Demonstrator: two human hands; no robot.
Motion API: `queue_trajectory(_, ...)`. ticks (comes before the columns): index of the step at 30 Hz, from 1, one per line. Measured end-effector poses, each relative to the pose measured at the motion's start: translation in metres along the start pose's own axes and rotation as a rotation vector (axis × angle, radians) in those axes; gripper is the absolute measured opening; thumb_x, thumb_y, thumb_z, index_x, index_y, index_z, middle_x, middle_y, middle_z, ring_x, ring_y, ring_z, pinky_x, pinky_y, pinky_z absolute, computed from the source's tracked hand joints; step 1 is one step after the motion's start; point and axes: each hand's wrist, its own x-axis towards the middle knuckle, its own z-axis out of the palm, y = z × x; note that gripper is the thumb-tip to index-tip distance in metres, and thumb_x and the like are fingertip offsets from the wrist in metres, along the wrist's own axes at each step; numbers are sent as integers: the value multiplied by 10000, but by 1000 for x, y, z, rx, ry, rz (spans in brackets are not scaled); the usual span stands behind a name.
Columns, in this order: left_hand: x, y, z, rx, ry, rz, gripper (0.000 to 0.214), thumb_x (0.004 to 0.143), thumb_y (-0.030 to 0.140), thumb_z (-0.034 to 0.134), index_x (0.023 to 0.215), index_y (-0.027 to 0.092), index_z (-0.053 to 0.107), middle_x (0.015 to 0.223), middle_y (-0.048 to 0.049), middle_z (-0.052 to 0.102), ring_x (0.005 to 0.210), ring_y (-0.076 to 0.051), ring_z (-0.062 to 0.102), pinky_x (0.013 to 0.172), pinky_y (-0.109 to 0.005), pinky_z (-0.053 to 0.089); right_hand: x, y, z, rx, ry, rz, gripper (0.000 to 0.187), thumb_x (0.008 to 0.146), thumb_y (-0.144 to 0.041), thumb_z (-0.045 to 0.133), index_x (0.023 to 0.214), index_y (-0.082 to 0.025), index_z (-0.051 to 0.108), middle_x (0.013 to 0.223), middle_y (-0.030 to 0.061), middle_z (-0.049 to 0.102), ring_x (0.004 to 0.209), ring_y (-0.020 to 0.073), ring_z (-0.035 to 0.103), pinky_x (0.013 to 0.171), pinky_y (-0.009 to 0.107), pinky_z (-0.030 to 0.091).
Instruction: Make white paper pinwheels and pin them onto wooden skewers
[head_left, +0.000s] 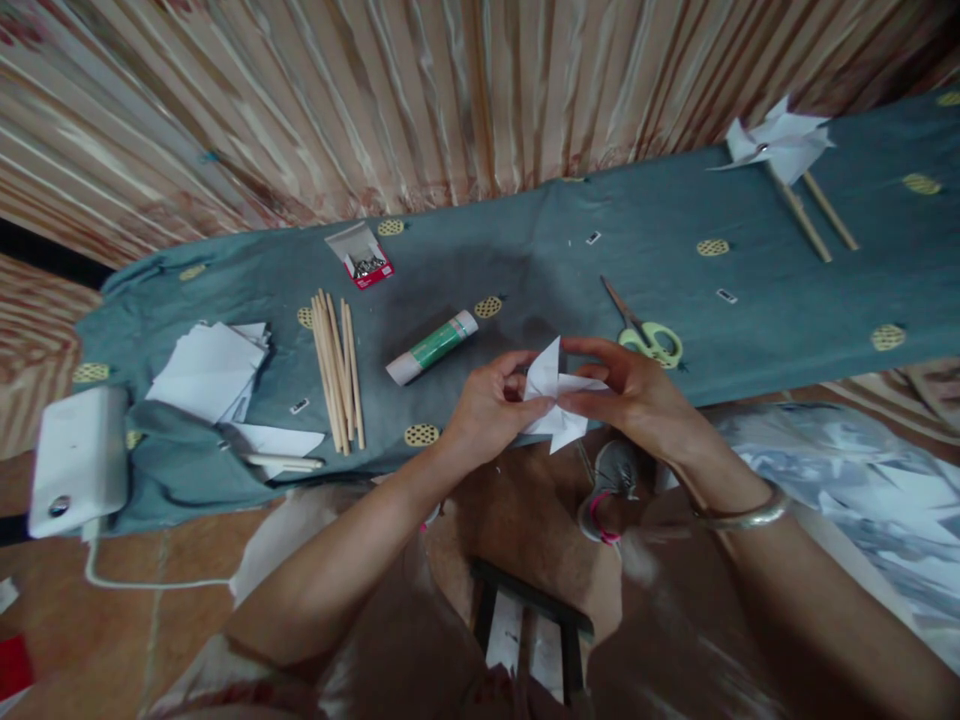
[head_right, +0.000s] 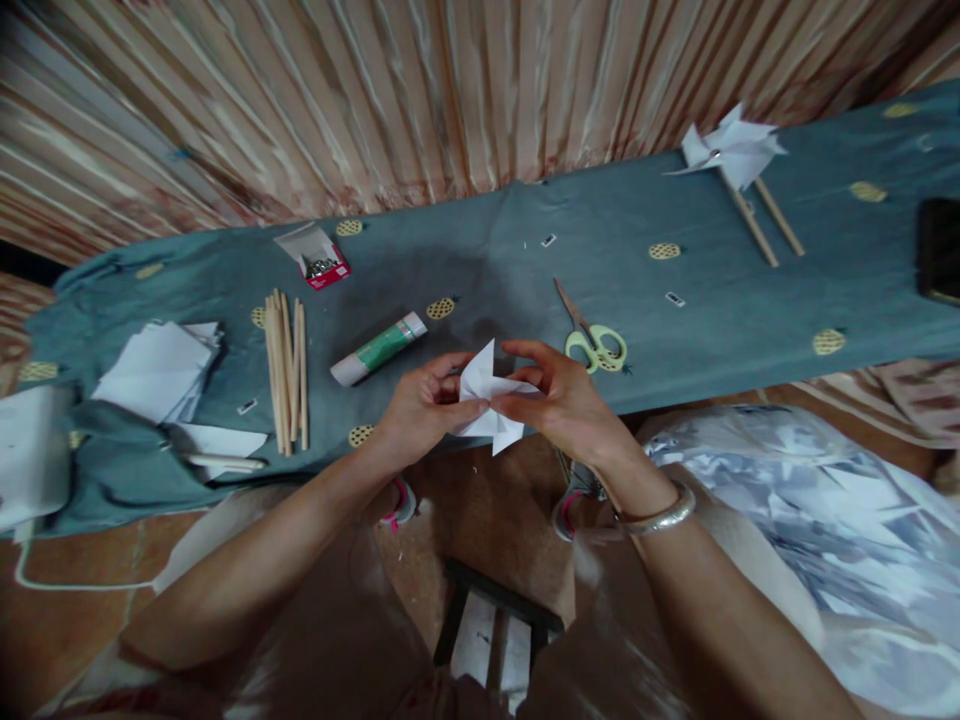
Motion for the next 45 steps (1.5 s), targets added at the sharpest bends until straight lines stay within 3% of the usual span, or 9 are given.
queue_trajectory(9, 1, 4, 0, 43, -11, -2, 544, 583, 233, 785, 1094, 159, 615, 716, 22, 665, 603, -114, 588, 602, -232, 445, 3, 6, -2, -4, 5, -14, 518, 612, -258, 806, 1102, -199, 647, 800, 27, 743, 661, 212, 684, 617, 361, 554)
queue_trajectory(17, 0, 5, -1, 31, -16, -6, 506, 604, 179, 750, 1092, 151, 620, 741, 5, 679, 620, -127, 609, 615, -238, 458, 3, 2, 2, 42, -17, 24, 482, 593, -278, 818, 1043, -225, 650, 783, 6, 742, 636, 186, 671, 602, 323, 523)
queue_trajectory(24, -3, 11, -2, 93, -53, 17, 588, 603, 233, 802, 1145, 140, 593, 770, -13, 691, 647, -148, 629, 631, -261, 493, 3, 2, 3, 54, -20, 11, 453, 601, -246, 807, 1027, -230, 653, 768, -7, 743, 610, 174, 663, 582, 315, 522)
queue_trajectory(29, -2, 9, -2, 115, -25, 28, 521, 626, 120, 737, 1131, 140, 612, 816, -23, 710, 705, -155, 659, 674, -258, 506, 3, 2, 5, 77, -1, 27, 439, 587, -245, 809, 997, -240, 653, 753, -16, 742, 596, 165, 662, 573, 300, 520)
queue_trajectory(45, -2, 7, -2, 92, -14, 30, 526, 639, 94, 722, 1149, 134, 600, 797, -11, 712, 721, -162, 679, 691, -264, 532, 3, 2, 4, 105, -39, 52, 420, 600, -261, 820, 987, -233, 660, 813, 9, 758, 630, 170, 673, 609, 312, 527)
